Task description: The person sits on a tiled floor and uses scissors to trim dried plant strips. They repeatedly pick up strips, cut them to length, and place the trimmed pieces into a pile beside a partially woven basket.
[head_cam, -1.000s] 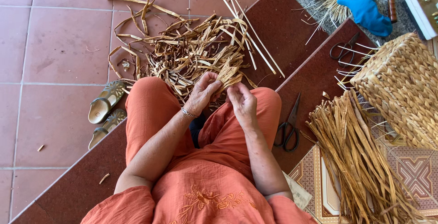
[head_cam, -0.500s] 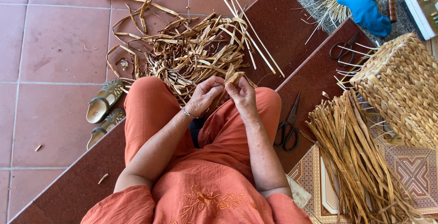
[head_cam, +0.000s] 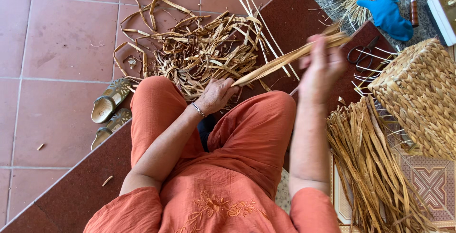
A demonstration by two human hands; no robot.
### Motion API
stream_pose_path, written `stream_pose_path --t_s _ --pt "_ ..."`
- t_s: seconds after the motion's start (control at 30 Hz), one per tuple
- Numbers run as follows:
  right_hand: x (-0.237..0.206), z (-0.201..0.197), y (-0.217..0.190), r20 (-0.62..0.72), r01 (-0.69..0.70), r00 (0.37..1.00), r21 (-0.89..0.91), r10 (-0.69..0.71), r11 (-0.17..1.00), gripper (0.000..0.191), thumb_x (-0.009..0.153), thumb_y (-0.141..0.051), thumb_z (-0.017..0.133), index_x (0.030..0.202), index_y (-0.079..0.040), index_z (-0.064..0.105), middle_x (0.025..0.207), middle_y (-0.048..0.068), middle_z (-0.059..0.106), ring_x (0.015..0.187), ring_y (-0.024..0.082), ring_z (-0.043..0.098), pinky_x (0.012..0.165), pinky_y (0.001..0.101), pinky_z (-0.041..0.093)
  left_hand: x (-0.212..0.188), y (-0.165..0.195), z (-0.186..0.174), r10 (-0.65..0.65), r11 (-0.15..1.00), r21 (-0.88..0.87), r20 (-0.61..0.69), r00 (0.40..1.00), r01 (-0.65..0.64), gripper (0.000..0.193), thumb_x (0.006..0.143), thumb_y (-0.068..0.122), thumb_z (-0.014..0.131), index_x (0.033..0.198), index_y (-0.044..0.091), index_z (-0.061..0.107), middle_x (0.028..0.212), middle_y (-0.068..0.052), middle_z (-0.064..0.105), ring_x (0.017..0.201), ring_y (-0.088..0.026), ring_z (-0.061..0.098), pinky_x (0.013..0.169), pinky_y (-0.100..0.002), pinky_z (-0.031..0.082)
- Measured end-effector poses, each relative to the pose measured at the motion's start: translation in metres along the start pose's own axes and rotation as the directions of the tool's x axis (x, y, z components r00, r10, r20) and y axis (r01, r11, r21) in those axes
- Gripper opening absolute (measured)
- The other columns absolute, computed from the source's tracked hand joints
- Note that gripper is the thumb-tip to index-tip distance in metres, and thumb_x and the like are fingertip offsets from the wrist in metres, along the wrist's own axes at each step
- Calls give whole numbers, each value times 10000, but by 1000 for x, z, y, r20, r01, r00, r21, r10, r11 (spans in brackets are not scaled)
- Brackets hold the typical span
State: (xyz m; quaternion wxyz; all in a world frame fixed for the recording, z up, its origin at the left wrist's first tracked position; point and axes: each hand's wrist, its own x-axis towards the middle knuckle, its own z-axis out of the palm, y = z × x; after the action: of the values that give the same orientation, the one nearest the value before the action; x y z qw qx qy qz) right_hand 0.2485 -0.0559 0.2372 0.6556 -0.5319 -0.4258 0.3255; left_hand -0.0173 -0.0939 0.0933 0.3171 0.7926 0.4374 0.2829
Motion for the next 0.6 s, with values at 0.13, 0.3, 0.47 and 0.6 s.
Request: stream_pose_path --t_s 0.13,0.3,0.47,0.6 --pt "54 -30 -32 -65 189 981 102 -183 977 223 1082 -240 699 1028 -24 724 919 77 724 603 96 584 506 285 553 6 -15 -1 -73 951 299 -47 996 84 222 1065 294 584 951 106 552 893 -74 613 936 -280 577 1013 -504 376" --pt "84 -46 -67 91 295 946 165 -312 941 196 1164 -173 682 1181 13 738 1067 135 751 740 170 697 640 344 644 10 -24 3 -118 828 446 -455 882 341 367 904 413 595 1138 133 637 1063 -118 716 1023 -260 641 976 -538 401" --pt "50 -12 -78 250 276 923 97 -292 956 146 1160 -128 654 1178 -3 730 1013 132 738 837 209 756 713 363 702 0 -10 -1 -519 715 -487 110 848 501 564 1079 536 478 1363 68 612 1178 -139 731 1044 -233 707 977 -418 589" --pt "-2 6 -77 368 217 903 56 -222 975 112 1097 -94 621 1134 -25 701 1067 112 728 890 186 743 817 349 681 8 29 0 -246 -120 -922 388 888 369 832 1006 677 291 1440 -9 469 1193 -212 700 1043 -272 702 984 -442 561"
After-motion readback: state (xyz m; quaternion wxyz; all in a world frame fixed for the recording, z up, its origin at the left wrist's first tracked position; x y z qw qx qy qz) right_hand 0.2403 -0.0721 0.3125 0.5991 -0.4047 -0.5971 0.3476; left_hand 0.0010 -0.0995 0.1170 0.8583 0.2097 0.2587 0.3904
